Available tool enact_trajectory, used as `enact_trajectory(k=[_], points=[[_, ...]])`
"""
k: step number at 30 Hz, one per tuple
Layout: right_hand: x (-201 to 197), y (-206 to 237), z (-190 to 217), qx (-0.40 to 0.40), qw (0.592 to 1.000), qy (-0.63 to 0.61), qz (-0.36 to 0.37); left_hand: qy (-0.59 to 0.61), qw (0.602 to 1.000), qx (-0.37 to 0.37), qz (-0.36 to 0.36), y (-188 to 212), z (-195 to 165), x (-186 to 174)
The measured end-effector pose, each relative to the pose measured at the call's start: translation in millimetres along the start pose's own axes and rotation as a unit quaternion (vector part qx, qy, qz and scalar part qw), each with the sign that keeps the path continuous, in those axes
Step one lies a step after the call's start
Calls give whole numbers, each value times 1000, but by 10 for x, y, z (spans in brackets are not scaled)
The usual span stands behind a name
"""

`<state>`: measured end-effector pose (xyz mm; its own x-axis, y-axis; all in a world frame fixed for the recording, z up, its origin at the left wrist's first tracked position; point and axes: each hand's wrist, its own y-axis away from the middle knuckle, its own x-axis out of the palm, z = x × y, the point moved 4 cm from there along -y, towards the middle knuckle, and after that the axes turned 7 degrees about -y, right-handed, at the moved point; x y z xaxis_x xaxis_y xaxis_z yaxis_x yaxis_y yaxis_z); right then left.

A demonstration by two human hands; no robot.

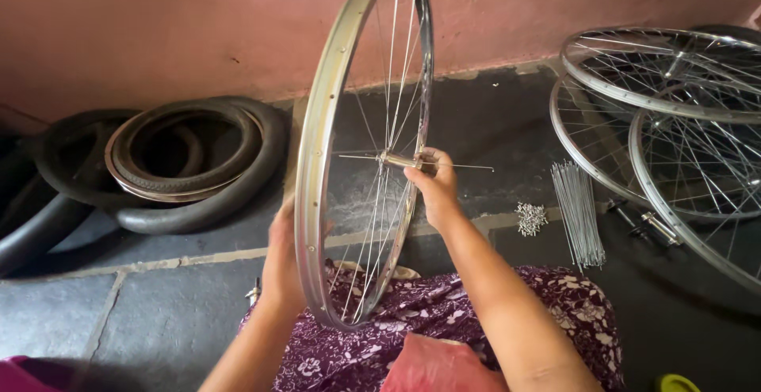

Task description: The person inserts bicycle spokes into a wheel rim and hub, threading them through holes and securing them with nuts. The person repeatedly picks up spokes and nuts from the floor, inserts each spoke, and tightens the nut by hand.

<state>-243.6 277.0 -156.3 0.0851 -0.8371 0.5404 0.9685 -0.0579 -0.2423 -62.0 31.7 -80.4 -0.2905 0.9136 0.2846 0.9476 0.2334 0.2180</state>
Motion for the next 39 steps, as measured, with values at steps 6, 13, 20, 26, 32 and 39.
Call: enact_trajectory(k=[6, 13, 20, 26, 32, 39], points=[[65, 52, 168, 49, 998, 30, -30, 72, 993, -59, 69, -1029, 113, 583], [135, 123, 288, 8, 999, 35, -21, 125, 991, -1, 52, -1261, 134, 941], [103, 157, 262, 6, 999, 15, -33, 91, 974, 200, -48, -1262, -265, 280], [178, 168, 229, 14, 999, 26, -13, 173, 950, 239, -101, -1323, -553, -46], [248, 177, 230, 39, 996, 77, -9, -97, 855, 476, -181, -980, -1273, 328], [367, 145, 201, 18, 991, 131, 6, -522, 516, 607, -305, -168, -1746, 1120]])
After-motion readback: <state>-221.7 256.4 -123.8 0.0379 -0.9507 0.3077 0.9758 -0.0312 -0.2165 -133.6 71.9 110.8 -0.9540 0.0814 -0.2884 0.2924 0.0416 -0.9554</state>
